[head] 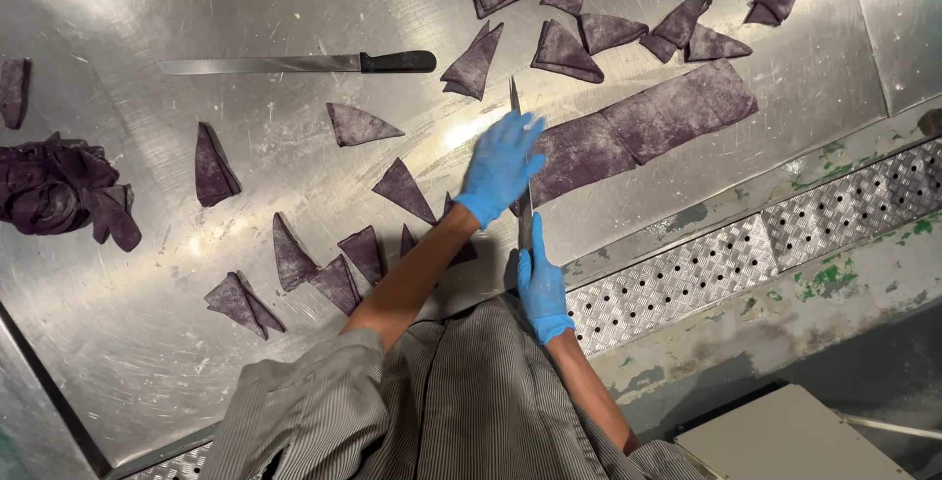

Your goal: Cutting purple dough into triangles and rolling them into small croissant-like shapes.

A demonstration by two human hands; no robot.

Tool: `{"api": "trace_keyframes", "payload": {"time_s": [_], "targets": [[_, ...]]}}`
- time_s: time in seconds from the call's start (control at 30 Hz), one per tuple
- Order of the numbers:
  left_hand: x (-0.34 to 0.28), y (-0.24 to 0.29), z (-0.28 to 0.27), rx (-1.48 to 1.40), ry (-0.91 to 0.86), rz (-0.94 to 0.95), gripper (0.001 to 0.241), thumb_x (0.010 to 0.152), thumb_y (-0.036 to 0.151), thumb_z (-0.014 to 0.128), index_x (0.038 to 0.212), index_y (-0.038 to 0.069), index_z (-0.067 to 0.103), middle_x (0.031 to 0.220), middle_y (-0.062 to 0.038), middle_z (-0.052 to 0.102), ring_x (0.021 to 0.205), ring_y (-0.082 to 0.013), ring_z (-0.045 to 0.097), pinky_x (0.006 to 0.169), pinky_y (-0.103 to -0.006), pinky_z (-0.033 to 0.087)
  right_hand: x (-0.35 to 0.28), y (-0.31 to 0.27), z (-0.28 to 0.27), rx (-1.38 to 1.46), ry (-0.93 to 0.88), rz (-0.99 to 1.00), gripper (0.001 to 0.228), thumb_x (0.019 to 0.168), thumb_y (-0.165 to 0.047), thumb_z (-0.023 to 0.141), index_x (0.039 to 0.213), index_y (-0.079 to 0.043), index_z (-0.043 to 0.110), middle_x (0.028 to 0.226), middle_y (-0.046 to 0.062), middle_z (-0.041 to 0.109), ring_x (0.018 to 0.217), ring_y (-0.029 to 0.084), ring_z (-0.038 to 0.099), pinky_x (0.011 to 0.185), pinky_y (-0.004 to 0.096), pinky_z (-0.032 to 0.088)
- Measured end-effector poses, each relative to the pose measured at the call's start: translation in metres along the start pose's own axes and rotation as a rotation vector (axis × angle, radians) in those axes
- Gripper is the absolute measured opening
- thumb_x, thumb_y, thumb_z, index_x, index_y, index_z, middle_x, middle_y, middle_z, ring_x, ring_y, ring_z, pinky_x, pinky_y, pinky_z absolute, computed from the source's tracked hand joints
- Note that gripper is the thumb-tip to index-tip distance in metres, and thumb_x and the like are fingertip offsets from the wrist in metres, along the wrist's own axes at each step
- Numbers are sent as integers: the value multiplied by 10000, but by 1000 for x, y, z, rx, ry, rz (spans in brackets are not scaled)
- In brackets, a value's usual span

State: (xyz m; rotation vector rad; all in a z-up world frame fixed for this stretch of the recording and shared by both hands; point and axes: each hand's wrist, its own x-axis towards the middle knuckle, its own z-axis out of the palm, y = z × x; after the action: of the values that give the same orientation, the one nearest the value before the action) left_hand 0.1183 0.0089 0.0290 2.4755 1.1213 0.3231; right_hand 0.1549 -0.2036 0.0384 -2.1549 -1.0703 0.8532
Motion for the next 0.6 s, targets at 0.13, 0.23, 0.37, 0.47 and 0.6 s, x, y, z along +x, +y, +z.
{"api": "trace_keyframes", "payload": {"time_s": [0.13,0.23,0.37,0.47,0.6], "targets": [[22,22,21,135,-19,358,681,1022,508,493,1590,166,337,1636,-144,330,1532,-332,218,1245,-564,166,1,1,9,-71,-18,50,678,1032,-227,523,1636,-215,217,777,347,652,700,544,638,626,613,454],[26,29,16,177,-219,410,719,1008,522,479,1608,178,282,1687,-132,257,1563,-303,167,1244,-620,97,4,2,18,-55,-15,80,681,1030,-224,519,1637,-241,211,773,350,647,719,544,638,620,614,466],[25,23,22,251,-249,363,721,1041,509,464,1637,165,248,1678,-123,257,1578,-317,147,1231,-668,74,7,4,30,-77,0,52,690,1012,-200,504,1632,-250,206,785,343,658,705,544,638,619,625,462],[27,14,27,260,-227,376,737,1028,515,469,1638,176,230,1674,-111,256,1577,-329,125,1224,-695,54,11,3,32,-108,17,51,681,1011,-187,495,1626,-268,215,782,321,678,695,537,640,617,621,468],[8,-13,37,-18,52,121,665,987,393,561,1542,73,382,1551,-159,410,1407,-366,357,1155,-578,261,9,2,24,-87,-21,43,699,1012,-194,504,1634,-227,186,754,337,660,686,542,635,611,615,464]]}}
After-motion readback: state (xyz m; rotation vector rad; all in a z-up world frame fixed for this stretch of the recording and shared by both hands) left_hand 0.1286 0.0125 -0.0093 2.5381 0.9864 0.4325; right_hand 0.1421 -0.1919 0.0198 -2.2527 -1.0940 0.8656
